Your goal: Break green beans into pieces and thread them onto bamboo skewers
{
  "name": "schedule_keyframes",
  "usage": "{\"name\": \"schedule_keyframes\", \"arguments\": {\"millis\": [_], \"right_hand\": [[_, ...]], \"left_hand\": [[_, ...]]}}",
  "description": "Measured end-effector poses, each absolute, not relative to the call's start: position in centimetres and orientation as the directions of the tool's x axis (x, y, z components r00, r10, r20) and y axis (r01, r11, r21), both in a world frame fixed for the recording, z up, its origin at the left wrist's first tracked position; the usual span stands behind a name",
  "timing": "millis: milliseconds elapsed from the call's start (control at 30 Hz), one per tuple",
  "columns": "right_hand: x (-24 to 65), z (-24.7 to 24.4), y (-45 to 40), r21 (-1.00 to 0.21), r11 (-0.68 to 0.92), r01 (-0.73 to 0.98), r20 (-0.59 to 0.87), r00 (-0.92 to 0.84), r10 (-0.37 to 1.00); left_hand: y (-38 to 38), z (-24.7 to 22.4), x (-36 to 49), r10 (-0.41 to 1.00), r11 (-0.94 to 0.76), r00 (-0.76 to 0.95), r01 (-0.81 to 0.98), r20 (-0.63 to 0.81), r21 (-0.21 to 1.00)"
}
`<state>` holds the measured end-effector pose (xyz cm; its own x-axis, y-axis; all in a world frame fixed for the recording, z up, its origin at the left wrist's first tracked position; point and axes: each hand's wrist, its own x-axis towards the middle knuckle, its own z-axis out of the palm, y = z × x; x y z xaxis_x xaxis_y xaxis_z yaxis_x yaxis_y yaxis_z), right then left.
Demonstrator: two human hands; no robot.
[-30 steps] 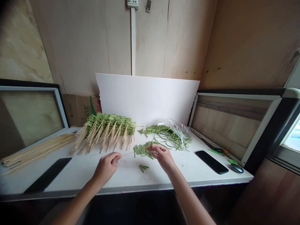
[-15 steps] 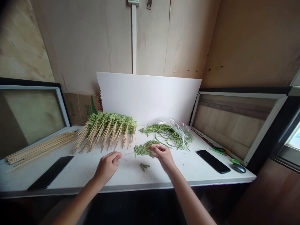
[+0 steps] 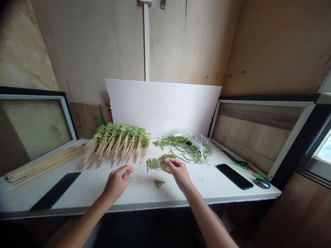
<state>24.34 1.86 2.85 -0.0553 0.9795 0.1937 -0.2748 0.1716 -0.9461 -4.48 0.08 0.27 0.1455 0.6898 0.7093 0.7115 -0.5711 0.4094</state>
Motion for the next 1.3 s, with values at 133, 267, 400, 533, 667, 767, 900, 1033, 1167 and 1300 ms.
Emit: {"name": "schedule_keyframes", "arguments": {"millis": [133, 267, 400, 533, 667, 767, 900, 1033, 1167, 1300], "right_hand": [[24.2, 3.4, 1.7, -0.938, 0.218, -0.271, 0.222, 0.017, 0.975], [24.2, 3.8, 1.4, -0.942, 0.241, -0.235, 0.235, 0.053, 0.97], [24.3, 3.7, 1.4, -0.947, 0.248, -0.206, 0.248, 0.028, 0.968], [24.2, 3.3, 1.5, -0.952, 0.241, -0.191, 0.241, 0.024, 0.97], [23.3, 2.9, 1.2, -0.948, 0.255, -0.188, 0.252, 0.043, 0.967], [22.5, 2.8, 0.9, -0.938, 0.291, -0.187, 0.289, 0.038, 0.956], [22.3, 3.0, 0.7, -0.942, 0.289, -0.171, 0.291, 0.015, 0.957], [22.7, 3.2, 0.8, -0.955, 0.243, -0.168, 0.255, -0.05, 0.966], [22.7, 3.1, 0.9, -0.959, 0.233, -0.16, 0.246, -0.067, 0.967], [22.8, 3.1, 0.9, -0.967, 0.209, -0.148, 0.22, -0.061, 0.974]], "left_hand": [[-0.2, 0.9, -4.3, 0.736, -0.542, 0.173, 0.73, 0.654, 0.417], [-0.3, 0.9, -4.2, 0.731, -0.529, 0.22, 0.781, 0.646, 0.332], [-0.2, 0.3, -4.1, 0.709, -0.535, 0.225, 0.789, 0.668, 0.303], [0.0, -0.3, -4.2, 0.663, -0.576, 0.201, 0.752, 0.721, 0.319], [-0.2, -0.4, -3.9, 0.653, -0.582, 0.212, 0.755, 0.727, 0.302], [-0.3, -0.2, -3.6, 0.638, -0.593, 0.234, 0.757, 0.734, 0.275], [-0.4, 0.4, -3.8, 0.624, -0.602, 0.216, 0.745, 0.751, 0.286], [-0.2, 0.7, -4.3, 0.638, -0.585, 0.191, 0.75, 0.746, 0.309], [-0.1, 0.6, -4.4, 0.646, -0.573, 0.183, 0.758, 0.741, 0.312], [-0.3, 0.5, -4.2, 0.638, -0.569, 0.198, 0.772, 0.744, 0.283]]}}
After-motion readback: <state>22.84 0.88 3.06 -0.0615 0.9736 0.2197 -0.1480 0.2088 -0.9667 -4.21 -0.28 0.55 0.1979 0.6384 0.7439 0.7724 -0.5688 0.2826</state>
